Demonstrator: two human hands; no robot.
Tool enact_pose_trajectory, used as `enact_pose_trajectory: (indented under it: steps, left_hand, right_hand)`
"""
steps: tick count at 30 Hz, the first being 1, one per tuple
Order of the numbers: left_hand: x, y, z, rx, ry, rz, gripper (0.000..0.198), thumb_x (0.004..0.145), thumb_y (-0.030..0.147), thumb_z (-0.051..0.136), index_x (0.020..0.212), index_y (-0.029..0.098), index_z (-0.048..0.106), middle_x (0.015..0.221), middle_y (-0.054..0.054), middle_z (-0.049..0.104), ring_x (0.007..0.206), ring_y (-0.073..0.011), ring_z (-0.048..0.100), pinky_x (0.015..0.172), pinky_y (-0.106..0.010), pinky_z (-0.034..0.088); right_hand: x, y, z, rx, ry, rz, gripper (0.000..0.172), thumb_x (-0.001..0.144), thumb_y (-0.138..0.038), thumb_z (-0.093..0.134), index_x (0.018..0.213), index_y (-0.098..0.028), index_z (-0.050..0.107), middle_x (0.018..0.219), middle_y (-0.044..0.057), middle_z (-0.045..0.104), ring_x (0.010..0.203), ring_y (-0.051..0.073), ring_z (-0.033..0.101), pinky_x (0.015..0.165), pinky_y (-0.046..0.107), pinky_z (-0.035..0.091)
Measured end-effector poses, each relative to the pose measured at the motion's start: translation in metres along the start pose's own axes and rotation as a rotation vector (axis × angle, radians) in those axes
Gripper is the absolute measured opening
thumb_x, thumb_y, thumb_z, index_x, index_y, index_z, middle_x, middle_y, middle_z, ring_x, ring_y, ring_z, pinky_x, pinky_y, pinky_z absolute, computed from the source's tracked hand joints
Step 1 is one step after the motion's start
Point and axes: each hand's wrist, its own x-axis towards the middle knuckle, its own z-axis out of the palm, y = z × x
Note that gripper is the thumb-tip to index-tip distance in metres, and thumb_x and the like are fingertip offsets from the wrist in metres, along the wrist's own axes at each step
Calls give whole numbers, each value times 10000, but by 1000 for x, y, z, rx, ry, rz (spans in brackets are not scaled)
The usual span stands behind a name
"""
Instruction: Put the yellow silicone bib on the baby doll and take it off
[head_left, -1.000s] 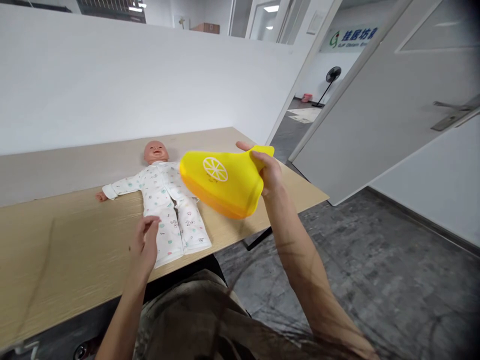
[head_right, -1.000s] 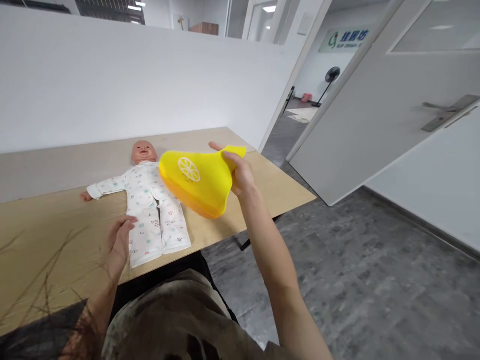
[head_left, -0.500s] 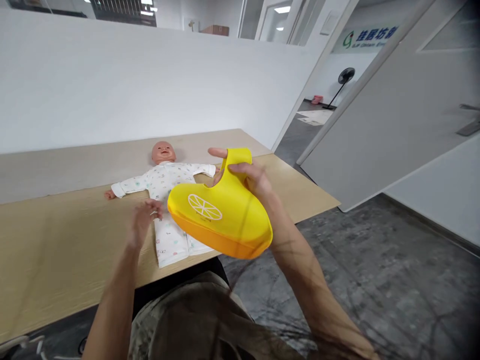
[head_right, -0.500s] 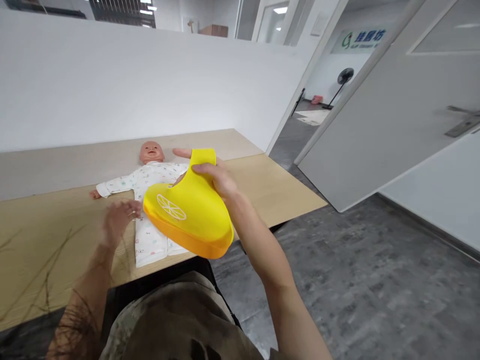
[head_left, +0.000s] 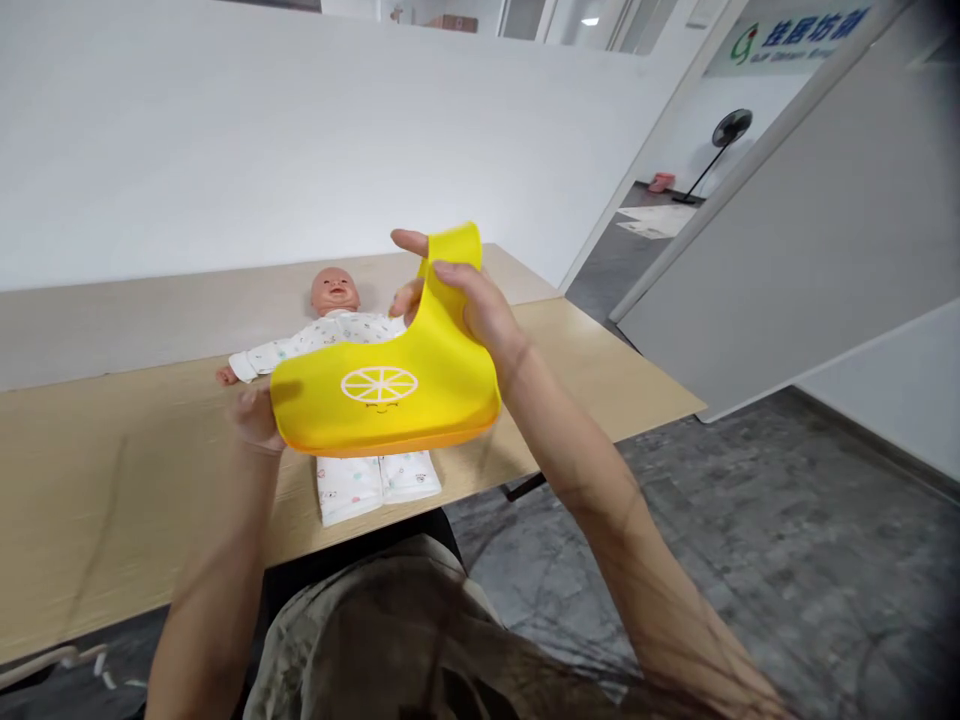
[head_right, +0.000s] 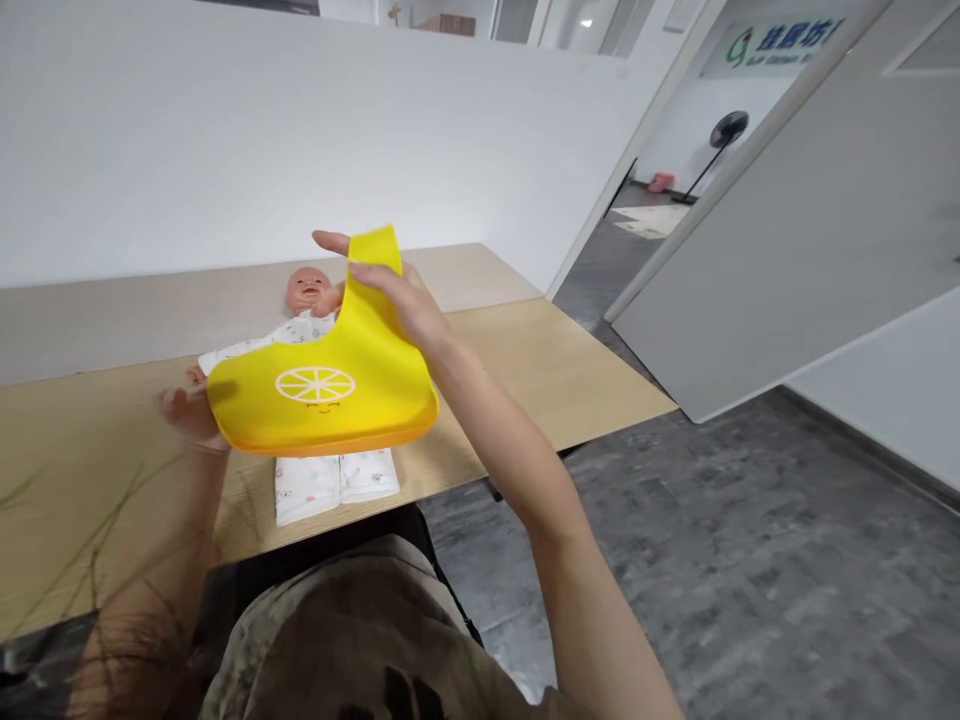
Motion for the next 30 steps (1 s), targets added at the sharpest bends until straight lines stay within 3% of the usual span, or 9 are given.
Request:
enact_pose_trajectory:
  steps: [2, 5, 8, 11, 14, 20, 24, 27, 30]
  left_hand:
    - [14, 16, 2, -66, 42, -50, 654, 516, 809, 744, 826, 244, 635, 767, -69, 731, 1176, -407, 684, 940, -557, 601]
    - [32, 41, 11, -42, 85, -133, 687, 609, 799, 727, 888, 173, 670, 780, -98, 739, 1176, -421, 676, 1002, -583, 574]
    - [48, 60, 20, 83, 190, -72, 492, 683, 536, 810, 899, 117, 671, 800, -85, 742, 1076, -370, 709, 1043, -567, 548]
    - [69, 68, 22, 163, 106, -2, 421, 734, 354, 771, 1019, 54, 691, 897, -86, 758, 1047, -321, 706, 1069, -556, 521]
    - [94, 62, 15, 199, 25, 15, 494, 720, 259, 720, 1173, 65, 684, 1014, -74, 766, 1087, -298, 684, 1103, -535, 494]
    - [141, 24, -10, 208, 106, -44, 437, 717, 250, 664, 1130, 110, 684, 1122, -53, 761, 1134, -276, 655, 1102, -459, 508]
    - [165, 1, -17, 221, 189, -113, 435, 673, 247, 655, 1091, 139, 709, 1080, -70, 768, 1021, -261, 705, 979, -417, 569]
    - [172, -3, -16, 200, 212, -165, 466, 618, 254, 655, 1070, 167, 727, 998, -70, 767, 953, -271, 723, 870, -395, 598]
    - [166, 8, -10, 201, 157, -139, 488, 617, 253, 704, 1093, 147, 725, 1005, -71, 765, 952, -272, 715, 844, -379, 589]
  right_hand:
    - [16, 0, 1, -17, -7, -8, 565, 946, -546, 633, 1378, -183, 602, 915, 26, 726, 825, 173, 725, 815, 299, 610]
    - [43, 5, 1, 9, -59, -76, 534, 941, -559, 667, 1298, -163, 641, 1143, 74, 718, 941, 175, 716, 882, 316, 615]
    - [70, 14, -2, 52, -75, -111, 472, 919, -515, 711, 1242, -174, 665, 1351, 84, 650, 1045, 187, 689, 908, 323, 622]
    - [96, 24, -4, 39, 0, -52, 441, 932, -499, 692, 1223, -170, 667, 1322, 100, 652, 1080, 217, 684, 900, 352, 634]
    - [121, 40, -10, 47, 74, 14, 445, 918, -504, 709, 1203, -165, 667, 1266, 110, 674, 1057, 225, 699, 901, 363, 638]
    - [168, 95, -30, 57, 242, 145, 441, 889, -486, 747, 1154, -144, 659, 1074, 101, 720, 921, 210, 730, 899, 394, 619]
    - [188, 131, -42, 27, 327, 189, 343, 875, -422, 754, 1080, -160, 672, 897, 49, 716, 846, 190, 719, 863, 354, 606]
    - [191, 140, -48, 2, 351, 170, 320, 866, -418, 743, 1052, -164, 684, 884, 38, 715, 868, 181, 719, 866, 333, 600]
    - [182, 129, -51, -14, 332, 105, 342, 866, -435, 741, 1070, -163, 697, 931, 52, 720, 935, 203, 728, 866, 340, 606]
